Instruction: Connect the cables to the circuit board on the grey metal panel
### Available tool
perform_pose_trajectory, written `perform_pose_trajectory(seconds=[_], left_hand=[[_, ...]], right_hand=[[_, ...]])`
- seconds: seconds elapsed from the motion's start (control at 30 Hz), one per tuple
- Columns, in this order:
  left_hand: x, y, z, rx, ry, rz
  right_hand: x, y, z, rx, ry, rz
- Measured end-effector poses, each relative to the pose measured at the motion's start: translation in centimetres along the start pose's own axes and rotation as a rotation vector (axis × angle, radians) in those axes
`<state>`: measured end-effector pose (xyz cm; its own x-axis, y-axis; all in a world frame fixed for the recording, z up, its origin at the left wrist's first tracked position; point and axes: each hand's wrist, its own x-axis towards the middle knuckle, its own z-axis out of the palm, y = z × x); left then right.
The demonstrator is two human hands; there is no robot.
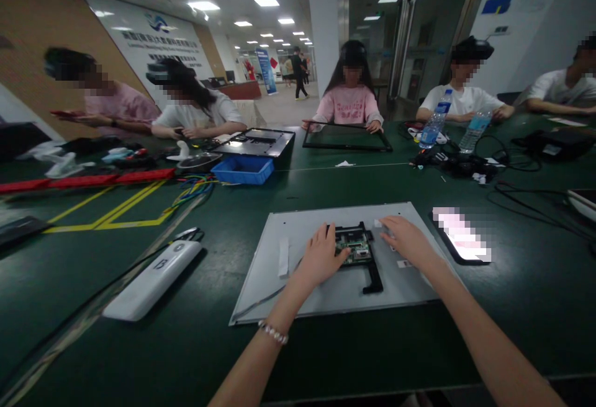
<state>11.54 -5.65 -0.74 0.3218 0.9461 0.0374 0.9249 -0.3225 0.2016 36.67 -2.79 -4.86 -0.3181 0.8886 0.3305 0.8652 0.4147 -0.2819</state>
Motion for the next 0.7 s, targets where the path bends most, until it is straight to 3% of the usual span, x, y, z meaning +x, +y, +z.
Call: perform_pose_trajectory(seconds=[0.17, 0.43, 0.7], left_hand=[[-0.1, 0.0, 1.5, -0.021, 0.118, -0.011], [-0.5, 0.6, 1.4, 0.004, 0.163, -0.032], [-0.6, 0.7, 1.0, -0.04, 0.173, -0.02]], right_hand=[[0.6, -0.4, -0.2, -0.039, -0.016, -0.004], [1.2, -1.5, -0.8, -0.194, -0.039, 0.053], [1.2, -1.8, -1.0, -0.15, -0.032, 0.121]])
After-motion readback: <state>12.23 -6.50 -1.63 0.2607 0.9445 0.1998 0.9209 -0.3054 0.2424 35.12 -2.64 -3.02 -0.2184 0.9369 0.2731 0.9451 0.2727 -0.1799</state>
